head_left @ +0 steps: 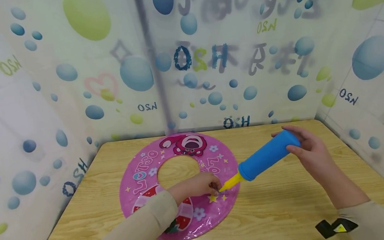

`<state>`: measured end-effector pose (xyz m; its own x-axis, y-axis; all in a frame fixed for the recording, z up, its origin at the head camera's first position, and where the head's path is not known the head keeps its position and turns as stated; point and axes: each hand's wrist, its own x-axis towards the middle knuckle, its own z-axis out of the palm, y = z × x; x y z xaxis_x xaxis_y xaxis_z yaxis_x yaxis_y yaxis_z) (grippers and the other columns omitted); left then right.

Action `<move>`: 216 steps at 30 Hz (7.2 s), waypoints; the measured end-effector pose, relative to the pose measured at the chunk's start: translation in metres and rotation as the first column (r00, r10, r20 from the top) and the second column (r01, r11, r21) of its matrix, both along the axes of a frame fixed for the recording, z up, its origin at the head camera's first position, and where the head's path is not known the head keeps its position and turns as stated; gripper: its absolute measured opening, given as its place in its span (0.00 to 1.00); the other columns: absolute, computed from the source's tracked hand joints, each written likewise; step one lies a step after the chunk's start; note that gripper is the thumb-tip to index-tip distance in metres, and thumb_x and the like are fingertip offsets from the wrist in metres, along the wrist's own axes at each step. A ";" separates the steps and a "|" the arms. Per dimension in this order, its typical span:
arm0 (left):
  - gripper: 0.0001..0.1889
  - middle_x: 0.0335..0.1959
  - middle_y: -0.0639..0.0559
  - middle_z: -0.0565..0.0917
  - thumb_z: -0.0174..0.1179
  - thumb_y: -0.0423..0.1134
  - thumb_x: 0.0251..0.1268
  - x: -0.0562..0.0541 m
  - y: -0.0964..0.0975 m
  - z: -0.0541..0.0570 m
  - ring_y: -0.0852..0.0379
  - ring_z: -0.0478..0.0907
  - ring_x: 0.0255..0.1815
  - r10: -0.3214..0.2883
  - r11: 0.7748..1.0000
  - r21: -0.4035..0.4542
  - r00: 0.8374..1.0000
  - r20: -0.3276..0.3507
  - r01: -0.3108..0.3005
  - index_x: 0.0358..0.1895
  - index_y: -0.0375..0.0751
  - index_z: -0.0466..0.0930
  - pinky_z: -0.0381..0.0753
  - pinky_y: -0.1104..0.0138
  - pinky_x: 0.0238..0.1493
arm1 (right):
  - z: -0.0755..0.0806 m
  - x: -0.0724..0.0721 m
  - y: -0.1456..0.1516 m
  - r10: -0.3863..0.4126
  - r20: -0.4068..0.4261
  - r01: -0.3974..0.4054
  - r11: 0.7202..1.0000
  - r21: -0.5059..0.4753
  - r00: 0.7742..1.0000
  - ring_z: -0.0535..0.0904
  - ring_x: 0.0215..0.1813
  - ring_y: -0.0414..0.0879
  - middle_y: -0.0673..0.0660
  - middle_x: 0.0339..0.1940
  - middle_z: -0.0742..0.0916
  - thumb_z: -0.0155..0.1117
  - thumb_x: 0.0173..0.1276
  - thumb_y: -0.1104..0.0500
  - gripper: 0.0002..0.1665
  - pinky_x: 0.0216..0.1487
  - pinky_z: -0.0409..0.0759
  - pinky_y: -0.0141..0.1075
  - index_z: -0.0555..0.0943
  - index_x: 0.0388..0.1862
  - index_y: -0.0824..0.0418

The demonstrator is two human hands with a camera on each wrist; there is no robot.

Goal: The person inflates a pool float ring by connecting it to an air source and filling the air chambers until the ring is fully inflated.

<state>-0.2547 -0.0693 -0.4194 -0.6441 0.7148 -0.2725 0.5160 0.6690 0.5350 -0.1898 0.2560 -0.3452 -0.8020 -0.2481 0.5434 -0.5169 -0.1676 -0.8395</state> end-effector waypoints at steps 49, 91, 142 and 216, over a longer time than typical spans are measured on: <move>0.15 0.42 0.64 0.77 0.71 0.39 0.57 0.010 -0.020 0.009 0.65 0.72 0.45 -0.082 0.994 -0.083 0.985 -0.154 0.070 0.48 0.54 0.82 0.75 0.72 0.52 | 0.028 0.031 -0.027 -0.231 -0.198 0.298 0.839 0.455 0.953 0.71 0.64 0.35 0.48 0.59 0.82 0.65 0.62 0.74 0.37 0.61 0.67 0.24 0.67 0.69 0.60; 0.20 0.41 0.55 0.74 0.72 0.29 0.53 0.013 -0.138 0.014 0.56 0.75 0.42 0.303 0.942 -0.115 0.946 -0.112 -0.315 0.48 0.50 0.78 0.81 0.62 0.44 | -0.022 0.020 -0.039 -0.186 0.063 0.134 0.869 0.477 0.981 0.78 0.57 0.46 0.63 0.62 0.78 0.68 0.66 0.62 0.29 0.50 0.80 0.35 0.67 0.62 0.63; 0.32 0.63 0.40 0.75 0.70 0.40 0.59 0.013 -0.058 0.010 0.41 0.70 0.65 0.294 0.911 0.284 0.954 0.061 -0.299 0.66 0.37 0.70 0.67 0.49 0.65 | -0.048 0.001 -0.071 -0.277 0.329 0.071 0.850 0.522 0.903 0.78 0.53 0.59 0.70 0.63 0.74 0.72 0.63 0.54 0.35 0.49 0.82 0.47 0.70 0.65 0.63; 0.22 0.45 0.51 0.78 0.66 0.38 0.64 0.000 -0.052 0.001 0.55 0.71 0.44 0.147 0.943 0.266 0.967 0.210 -0.201 0.58 0.39 0.70 0.70 0.61 0.53 | -0.053 0.018 -0.002 -0.120 0.468 -0.105 0.898 0.428 0.876 0.84 0.45 0.52 0.65 0.51 0.78 0.68 0.66 0.62 0.34 0.45 0.83 0.49 0.66 0.65 0.75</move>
